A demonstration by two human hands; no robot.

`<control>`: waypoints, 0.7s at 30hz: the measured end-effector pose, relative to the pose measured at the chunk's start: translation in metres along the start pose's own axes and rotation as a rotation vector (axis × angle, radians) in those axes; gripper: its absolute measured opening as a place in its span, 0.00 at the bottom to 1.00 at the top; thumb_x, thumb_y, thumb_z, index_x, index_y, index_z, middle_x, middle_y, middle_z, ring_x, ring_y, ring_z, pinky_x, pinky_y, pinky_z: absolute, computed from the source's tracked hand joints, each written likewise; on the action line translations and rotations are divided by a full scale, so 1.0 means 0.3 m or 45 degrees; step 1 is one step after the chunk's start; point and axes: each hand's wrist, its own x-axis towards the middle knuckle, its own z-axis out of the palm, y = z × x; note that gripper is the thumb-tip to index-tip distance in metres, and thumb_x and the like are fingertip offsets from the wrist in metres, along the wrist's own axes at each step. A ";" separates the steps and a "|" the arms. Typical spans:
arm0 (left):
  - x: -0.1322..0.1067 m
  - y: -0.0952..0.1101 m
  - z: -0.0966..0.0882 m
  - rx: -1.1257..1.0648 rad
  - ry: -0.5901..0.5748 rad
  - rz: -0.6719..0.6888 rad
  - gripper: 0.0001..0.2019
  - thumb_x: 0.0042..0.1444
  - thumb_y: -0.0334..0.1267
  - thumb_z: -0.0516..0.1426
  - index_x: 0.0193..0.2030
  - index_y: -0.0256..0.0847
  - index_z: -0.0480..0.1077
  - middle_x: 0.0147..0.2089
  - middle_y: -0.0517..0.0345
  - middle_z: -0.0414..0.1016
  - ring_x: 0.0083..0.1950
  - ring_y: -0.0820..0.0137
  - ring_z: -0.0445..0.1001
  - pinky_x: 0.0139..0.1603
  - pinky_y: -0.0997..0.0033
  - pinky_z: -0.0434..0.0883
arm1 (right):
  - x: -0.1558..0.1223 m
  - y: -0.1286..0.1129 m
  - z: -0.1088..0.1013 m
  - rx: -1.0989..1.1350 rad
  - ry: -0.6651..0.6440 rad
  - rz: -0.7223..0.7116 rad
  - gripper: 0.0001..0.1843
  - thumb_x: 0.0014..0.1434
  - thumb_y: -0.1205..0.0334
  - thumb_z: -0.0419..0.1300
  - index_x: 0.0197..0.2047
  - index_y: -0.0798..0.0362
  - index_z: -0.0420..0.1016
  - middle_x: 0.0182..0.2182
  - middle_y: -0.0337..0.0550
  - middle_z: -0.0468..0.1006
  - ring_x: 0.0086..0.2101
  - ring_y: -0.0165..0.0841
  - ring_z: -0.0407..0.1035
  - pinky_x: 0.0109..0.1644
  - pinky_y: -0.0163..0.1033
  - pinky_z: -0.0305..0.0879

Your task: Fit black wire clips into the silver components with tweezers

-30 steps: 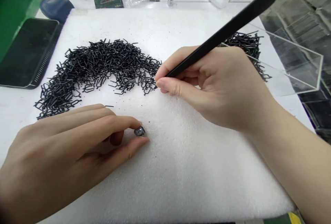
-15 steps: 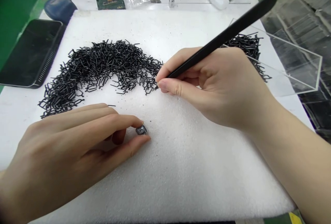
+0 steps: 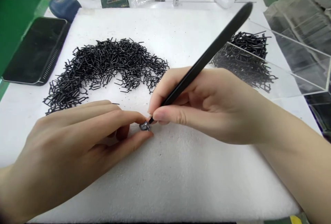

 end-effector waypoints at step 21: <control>-0.009 -0.015 0.026 -0.055 -0.024 -0.001 0.13 0.82 0.34 0.64 0.42 0.36 0.85 0.30 0.66 0.74 0.28 0.71 0.70 0.29 0.67 0.65 | -0.006 0.016 0.005 0.039 -0.005 -0.032 0.11 0.69 0.68 0.79 0.44 0.39 0.94 0.39 0.36 0.95 0.37 0.39 0.92 0.40 0.37 0.92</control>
